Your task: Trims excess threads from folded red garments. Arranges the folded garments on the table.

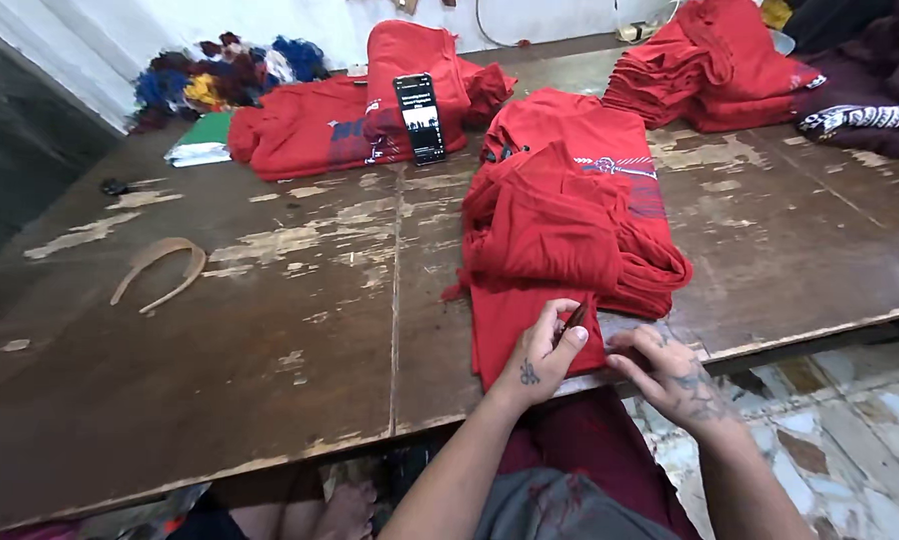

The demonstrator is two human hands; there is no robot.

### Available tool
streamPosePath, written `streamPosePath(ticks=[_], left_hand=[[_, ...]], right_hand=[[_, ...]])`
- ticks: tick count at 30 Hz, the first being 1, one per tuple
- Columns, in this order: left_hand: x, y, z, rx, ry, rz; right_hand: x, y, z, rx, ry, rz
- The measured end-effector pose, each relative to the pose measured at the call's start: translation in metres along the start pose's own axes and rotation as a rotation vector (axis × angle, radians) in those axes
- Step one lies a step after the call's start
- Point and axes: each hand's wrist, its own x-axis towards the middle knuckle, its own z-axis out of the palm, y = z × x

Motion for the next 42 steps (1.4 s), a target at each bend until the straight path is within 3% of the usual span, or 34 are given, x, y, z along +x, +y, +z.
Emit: streamPosePath(ticks=[3, 8, 16, 24, 29, 32, 36, 39, 42], left_hand=[[-0.001, -0.003, 0.000, 0.015, 0.006, 0.040], [-0.004, -0.007, 0.005, 0.083, 0.063, 0.151], [-0.004, -0.005, -0.001, 0.148, -0.005, 0.094], [-0.003, 0.002, -0.011, 0.577, -0.309, 0.127], [-0.006, 0.000, -0.008, 0.704, -0.274, 0.269], [-0.007, 0.000, -0.012, 0.686, -0.313, 0.258], [-0.008, -0.007, -0.005, 0.719, -0.221, 0.308], [-0.007, -0.010, -0.013, 0.532, -0.147, 0.150], [-0.008, -0.015, -0.018, 0.274, -0.055, 0.027]], right_hand=[[0.001, 0.001, 0.022, -0.072, 0.023, 0.000], [-0.010, 0.009, 0.008, -0.098, 0.011, -0.082], [-0.005, 0.010, 0.011, -0.004, 0.004, -0.016], [-0.022, 0.021, 0.009, 0.207, 0.029, 0.017], [-0.023, 0.022, 0.008, 0.258, 0.038, -0.013], [-0.021, 0.022, 0.006, 0.253, 0.045, 0.006], [-0.024, 0.021, 0.002, 0.414, 0.047, -0.002], [-0.027, 0.024, 0.002, 0.475, 0.005, -0.001], [-0.020, 0.019, 0.009, 0.302, 0.063, 0.010]])
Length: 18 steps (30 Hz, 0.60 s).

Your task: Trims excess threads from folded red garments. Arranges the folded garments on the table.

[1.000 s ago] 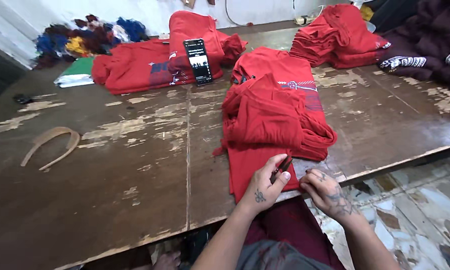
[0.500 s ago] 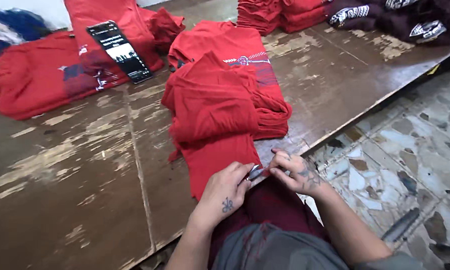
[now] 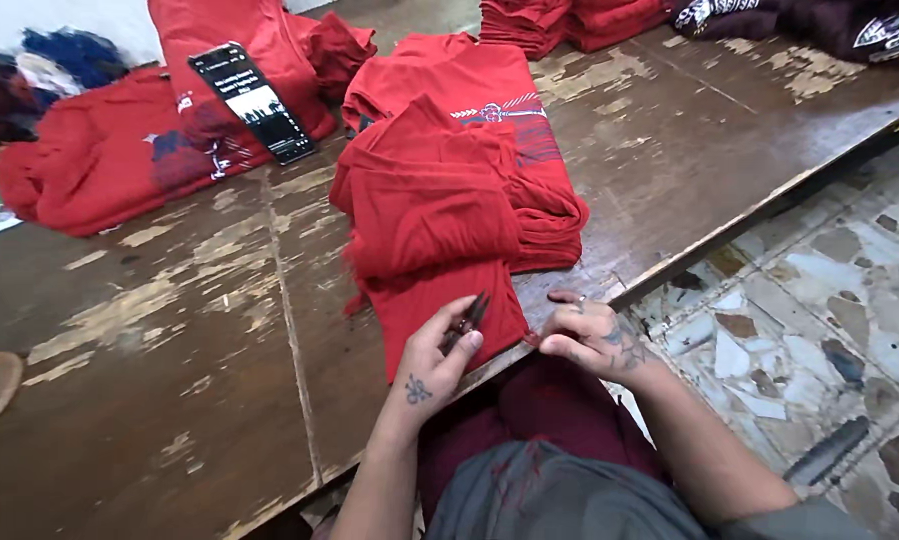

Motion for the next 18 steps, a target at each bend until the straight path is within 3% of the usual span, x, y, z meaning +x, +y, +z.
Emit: streamPosePath(ticks=[4, 8, 11, 13, 16, 18], left_hand=[[-0.002, 0.000, 0.004, -0.005, 0.014, -0.005], [-0.008, 0.000, -0.002, 0.118, -0.001, 0.053], [-0.018, 0.009, -0.009, 0.422, -0.070, 0.063], [-0.016, 0.017, -0.006, 0.564, -0.116, 0.088], [0.002, 0.032, -0.010, 0.509, -0.160, 0.155], [0.018, 0.043, -0.012, 0.369, -0.160, 0.083]], right_hand=[[0.013, 0.002, 0.027, -0.247, 0.008, 0.002], [0.007, 0.009, 0.004, -0.010, 0.064, -0.021], [-0.007, 0.014, -0.025, 0.148, -0.079, 0.051], [-0.005, 0.008, -0.026, 0.090, -0.127, 0.034], [0.019, -0.014, -0.005, -0.154, -0.142, 0.038], [0.033, -0.018, 0.018, -0.174, -0.086, -0.013]])
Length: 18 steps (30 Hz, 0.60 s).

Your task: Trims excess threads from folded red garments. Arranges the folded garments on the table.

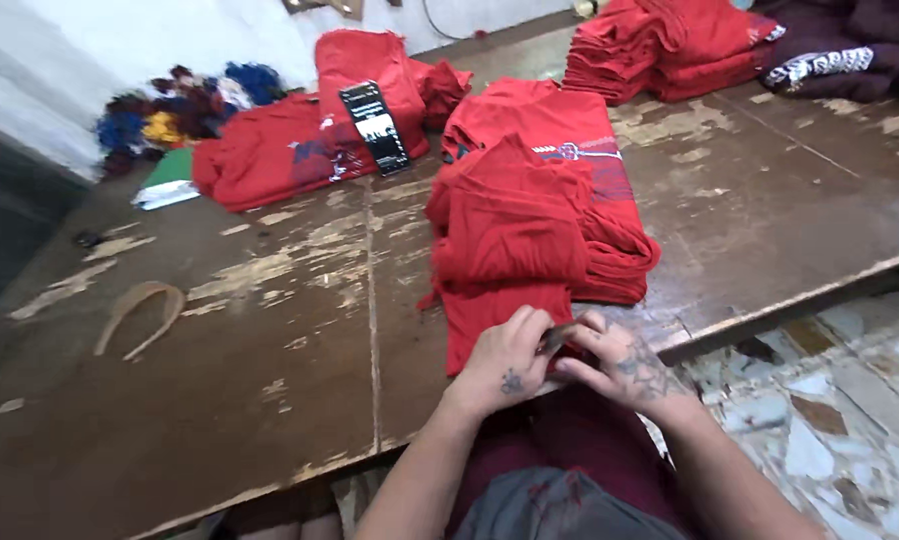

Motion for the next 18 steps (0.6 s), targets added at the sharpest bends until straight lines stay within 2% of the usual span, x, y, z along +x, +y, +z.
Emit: streamPosePath(ticks=[3, 4, 6, 8, 11, 13, 18], left_hand=[[0.017, -0.012, 0.011, -0.526, 0.155, -0.264], [0.019, -0.016, 0.014, -0.676, 0.217, -0.323], [0.020, -0.019, 0.015, -0.803, 0.278, -0.373], [0.019, -0.018, 0.019, -0.808, 0.312, -0.401], [0.022, -0.019, 0.022, -0.781, 0.328, -0.428], [0.021, -0.019, 0.024, -0.733, 0.291, -0.414], [0.015, -0.016, 0.023, -0.578, 0.143, -0.284]], right_hand=[[0.009, 0.012, 0.015, 0.329, 0.091, -0.068], [0.009, 0.017, 0.012, 0.443, 0.063, -0.055], [0.010, 0.022, 0.003, 0.585, -0.032, -0.013], [0.009, 0.020, 0.000, 0.519, -0.077, -0.009], [0.014, 0.006, 0.007, 0.031, -0.015, -0.041], [0.010, 0.007, 0.010, -0.157, 0.038, -0.043], [-0.028, 0.017, -0.033, -0.066, -0.032, -0.010]])
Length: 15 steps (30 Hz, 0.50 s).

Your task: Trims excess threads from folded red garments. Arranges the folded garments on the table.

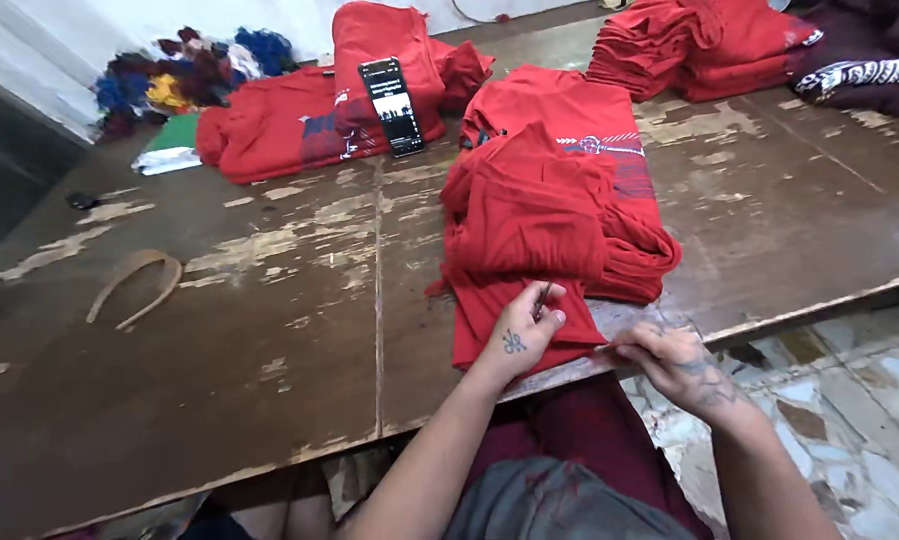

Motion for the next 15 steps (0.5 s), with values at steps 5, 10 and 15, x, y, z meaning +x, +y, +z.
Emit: streamPosePath(ticks=[5, 10, 15], left_hand=[[0.002, -0.014, 0.006, -0.034, 0.028, -0.002], [0.001, -0.016, 0.009, -0.053, 0.071, 0.004], [-0.007, -0.014, -0.003, 0.239, -0.024, 0.109]], right_hand=[[-0.005, -0.004, -0.012, -0.013, -0.073, 0.130], [0.026, -0.024, 0.033, -0.057, 0.035, 0.128], [0.013, -0.020, 0.019, -0.107, 0.026, 0.082]])
